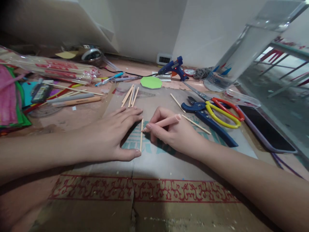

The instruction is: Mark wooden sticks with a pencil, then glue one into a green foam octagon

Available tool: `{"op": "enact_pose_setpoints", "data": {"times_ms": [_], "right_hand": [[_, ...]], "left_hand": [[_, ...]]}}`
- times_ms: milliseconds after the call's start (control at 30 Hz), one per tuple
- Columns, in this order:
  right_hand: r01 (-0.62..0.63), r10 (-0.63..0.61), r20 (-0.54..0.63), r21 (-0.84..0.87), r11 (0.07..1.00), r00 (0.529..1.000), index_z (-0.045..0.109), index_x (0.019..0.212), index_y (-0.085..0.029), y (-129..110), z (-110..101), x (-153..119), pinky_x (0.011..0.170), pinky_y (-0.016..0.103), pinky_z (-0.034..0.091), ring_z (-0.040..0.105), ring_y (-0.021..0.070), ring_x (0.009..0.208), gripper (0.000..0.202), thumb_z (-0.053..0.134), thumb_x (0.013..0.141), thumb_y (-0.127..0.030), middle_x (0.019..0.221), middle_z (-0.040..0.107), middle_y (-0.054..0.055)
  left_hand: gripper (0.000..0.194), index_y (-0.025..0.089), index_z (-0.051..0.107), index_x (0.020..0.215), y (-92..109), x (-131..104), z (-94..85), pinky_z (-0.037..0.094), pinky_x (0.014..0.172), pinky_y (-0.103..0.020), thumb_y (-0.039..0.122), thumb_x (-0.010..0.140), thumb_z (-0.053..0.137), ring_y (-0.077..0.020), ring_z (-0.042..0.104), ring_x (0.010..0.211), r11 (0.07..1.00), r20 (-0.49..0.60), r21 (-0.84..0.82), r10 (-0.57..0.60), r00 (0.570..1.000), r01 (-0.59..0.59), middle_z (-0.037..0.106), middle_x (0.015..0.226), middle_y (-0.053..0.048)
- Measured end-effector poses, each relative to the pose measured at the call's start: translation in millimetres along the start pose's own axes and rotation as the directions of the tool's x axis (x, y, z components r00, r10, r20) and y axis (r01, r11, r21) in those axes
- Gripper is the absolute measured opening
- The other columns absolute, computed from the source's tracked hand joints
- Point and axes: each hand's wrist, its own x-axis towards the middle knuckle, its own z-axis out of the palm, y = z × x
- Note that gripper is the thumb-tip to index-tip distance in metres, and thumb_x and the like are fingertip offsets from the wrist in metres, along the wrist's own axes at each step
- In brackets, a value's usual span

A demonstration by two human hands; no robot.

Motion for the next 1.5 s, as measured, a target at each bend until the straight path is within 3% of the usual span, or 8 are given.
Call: {"op": "enact_pose_setpoints", "data": {"times_ms": [367, 567, 700, 933, 1100, 1200, 1400, 1500], "right_hand": [[0.031, -0.031, 0.03, -0.007, 0.999, 0.999, 0.063, 0.078, -0.019, 1, -1, 0, 0.048, 0.023, 0.044, 0.055, 0.0089, 0.048, 0.026, 0.062, 0.097, -0.036, 0.066, 0.071, 0.002], [-0.054, 0.054, 0.006, 0.058, 0.997, 0.999, 0.061, 0.082, -0.019, 0, 1, 0, 0.042, 0.023, 0.041, 0.055, 0.0091, 0.044, 0.025, 0.066, 0.095, -0.04, 0.065, 0.07, 0.001], [-0.023, 0.027, -0.065, 0.057, 0.998, 0.998, 0.06, 0.08, -0.021, 2, 0, -1, 0.046, 0.025, 0.043, 0.056, 0.0102, 0.048, 0.025, 0.067, 0.097, -0.038, 0.065, 0.069, 0.001], [0.073, -0.057, -0.088, 0.191, 0.979, 0.995, 0.07, 0.101, -0.023, 13, -1, -2, 0.055, 0.026, 0.05, 0.064, 0.0127, 0.062, 0.023, 0.055, 0.105, -0.04, 0.081, 0.076, 0.002], [0.159, -0.156, -0.048, 0.088, 0.983, 0.987, 0.074, 0.105, -0.023, 15, 2, -1, 0.067, 0.027, 0.057, 0.073, 0.0156, 0.08, 0.022, 0.055, 0.105, -0.034, 0.098, 0.079, 0.006], [0.186, -0.185, -0.03, 0.063, 0.98, 0.982, 0.074, 0.105, -0.021, 14, 2, -1, 0.069, 0.025, 0.058, 0.074, 0.0143, 0.08, 0.02, 0.055, 0.105, -0.029, 0.102, 0.079, 0.006], [0.183, -0.18, -0.04, 0.071, 0.981, 0.983, 0.074, 0.107, -0.023, 14, 1, -3, 0.071, 0.026, 0.059, 0.074, 0.0142, 0.081, 0.02, 0.055, 0.105, -0.031, 0.102, 0.079, 0.006], [0.13, -0.131, -0.008, 0.179, 0.975, 0.991, 0.071, 0.112, -0.024, 14, -1, -6, 0.069, 0.027, 0.059, 0.075, 0.0158, 0.082, 0.019, 0.057, 0.104, -0.032, 0.102, 0.08, 0.006]], "left_hand": [[0.091, 0.007, 0.051, 0.143, -1, 0, 1.4, 0.028, 0.125, -0.05, 0.075, 0.084, 0.055, -0.0399, 0.038, 0.15, 1.0, -0.006, 0.003, 0.014, 1.0, -0.014, 0.046, 0.157, -0.023], [0.095, 0.005, 0.049, 0.146, -1, -1, 0.9, 0.028, 0.125, -0.051, 0.076, 0.084, 0.056, -0.0409, 0.037, 0.15, 1.0, -0.004, -0.002, 0.006, 1.0, -0.006, 0.044, 0.158, -0.024], [0.097, 0.005, 0.044, 0.152, 0, 0, 3.4, 0.026, 0.126, -0.053, 0.076, 0.086, 0.054, -0.041, 0.032, 0.153, 1.0, -0.014, -0.022, 0.001, 1.0, -0.002, 0.04, 0.162, -0.023], [0.096, 0.006, 0.045, 0.152, 1, 3, 2.9, 0.023, 0.127, -0.055, 0.075, 0.086, 0.053, -0.0413, 0.032, 0.153, 1.0, 0.006, -0.017, 0.007, 1.0, -0.007, 0.039, 0.163, -0.022], [0.099, 0.005, 0.038, 0.157, 1, 2, 3.5, 0.02, 0.128, -0.055, 0.074, 0.087, 0.054, -0.0405, 0.028, 0.155, 1.0, 0.016, -0.014, -0.003, 1.0, 0.003, 0.037, 0.164, -0.022], [0.099, 0.004, 0.04, 0.156, 1, 2, 5.2, 0.02, 0.128, -0.056, 0.075, 0.087, 0.053, -0.0406, 0.029, 0.154, 1.0, -0.002, -0.025, 0.004, 1.0, -0.004, 0.038, 0.164, -0.023], [0.098, 0.005, 0.042, 0.153, 1, 2, 5.5, 0.022, 0.127, -0.057, 0.075, 0.086, 0.056, -0.0408, 0.032, 0.153, 0.999, -0.018, -0.047, 0.007, 1.0, -0.008, 0.04, 0.162, -0.023], [0.097, 0.006, 0.042, 0.154, 0, 1, 4.9, 0.022, 0.127, -0.057, 0.074, 0.086, 0.055, -0.0408, 0.031, 0.153, 0.999, -0.018, -0.044, 0.006, 1.0, -0.007, 0.04, 0.162, -0.022]]}}
